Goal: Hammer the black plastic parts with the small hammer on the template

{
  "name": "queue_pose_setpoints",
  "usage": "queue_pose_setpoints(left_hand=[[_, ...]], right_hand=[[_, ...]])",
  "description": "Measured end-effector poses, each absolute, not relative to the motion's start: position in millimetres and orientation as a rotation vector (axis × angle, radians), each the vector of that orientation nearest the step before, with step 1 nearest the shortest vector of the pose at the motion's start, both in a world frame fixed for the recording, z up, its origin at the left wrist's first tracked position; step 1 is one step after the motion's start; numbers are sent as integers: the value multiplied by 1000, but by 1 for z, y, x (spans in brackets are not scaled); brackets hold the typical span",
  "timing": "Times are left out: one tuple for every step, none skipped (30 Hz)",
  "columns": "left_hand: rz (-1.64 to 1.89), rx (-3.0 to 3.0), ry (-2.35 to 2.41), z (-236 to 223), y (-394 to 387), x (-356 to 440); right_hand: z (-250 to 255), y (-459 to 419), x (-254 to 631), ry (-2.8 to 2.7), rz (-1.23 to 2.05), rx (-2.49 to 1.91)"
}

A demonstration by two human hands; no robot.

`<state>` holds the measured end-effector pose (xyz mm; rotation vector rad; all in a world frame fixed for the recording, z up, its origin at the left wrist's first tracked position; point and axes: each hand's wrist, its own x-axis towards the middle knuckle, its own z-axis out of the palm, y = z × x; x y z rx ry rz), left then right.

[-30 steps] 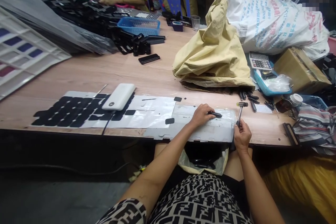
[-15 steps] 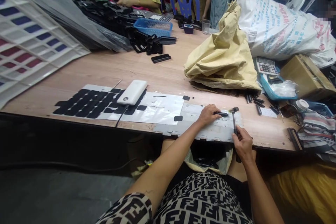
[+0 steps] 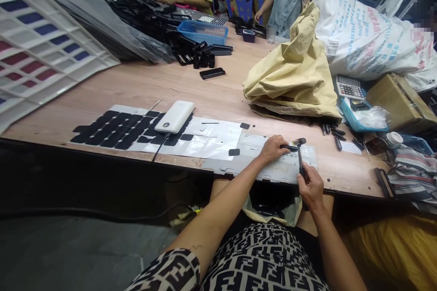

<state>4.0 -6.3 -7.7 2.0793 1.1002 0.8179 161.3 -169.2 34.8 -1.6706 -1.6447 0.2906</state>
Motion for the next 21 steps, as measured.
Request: queue_pose_setpoints(left_hand=[[807, 2080, 1103, -8, -6, 4], [796, 2080, 1107, -8, -6, 4], [789, 2080, 1110, -8, -6, 5], [784, 2079, 1114, -7, -5, 5], [783, 2078, 1117, -7, -5, 5], [784, 2076, 1118, -7, -5, 5], [787, 2075, 1116, -7, -5, 5], [790, 2074, 1113, -6, -6, 5], [791, 2071, 1111, -6, -6, 5], [792, 2069, 1111, -6, -6, 5], [789, 2067, 1111, -5, -7, 4], [784, 2068, 1109, -5, -7, 4], [778, 2072, 1105, -4, -7, 3], [770, 2081, 1098, -3, -7, 3], [759, 2094, 1087, -2, -7, 2], [745, 2109, 1073, 0, -8, 1], [727, 2126, 1055, 1, -8, 0], [707, 2144, 1035, 3, -9, -1], [687, 2162, 1013, 5, -12, -3], [670, 2177, 986, 6, -15, -5], [658, 2188, 958, 7, -20, -8]], right_hand=[[34, -168, 160, -1657, 302, -1670], [33, -167, 160, -1667, 315, -1673], [33, -166, 160, -1668, 322, -1680], [32, -165, 162, -1659, 321, -1688], [32, -163, 165, -1642, 315, -1699], [32, -162, 169, -1618, 306, -1712], [32, -160, 174, -1594, 294, -1727], [32, -158, 180, -1569, 280, -1741], [30, -157, 187, -1548, 268, -1757], [28, -155, 193, -1525, 260, -1774], [26, -153, 198, -1497, 258, -1788], [23, -151, 203, -1458, 266, -1800], [20, -150, 207, -1417, 280, -1808], [17, -149, 209, -1378, 293, -1813], [15, -148, 210, -1349, 305, -1814], [13, -147, 211, -1335, 310, -1814], [12, -147, 211, -1333, 312, -1814], [12, -147, 210, -1335, 313, -1814], [12, -148, 209, -1340, 316, -1812], [13, -148, 209, -1343, 319, -1812], [13, -148, 209, -1346, 321, -1812]])
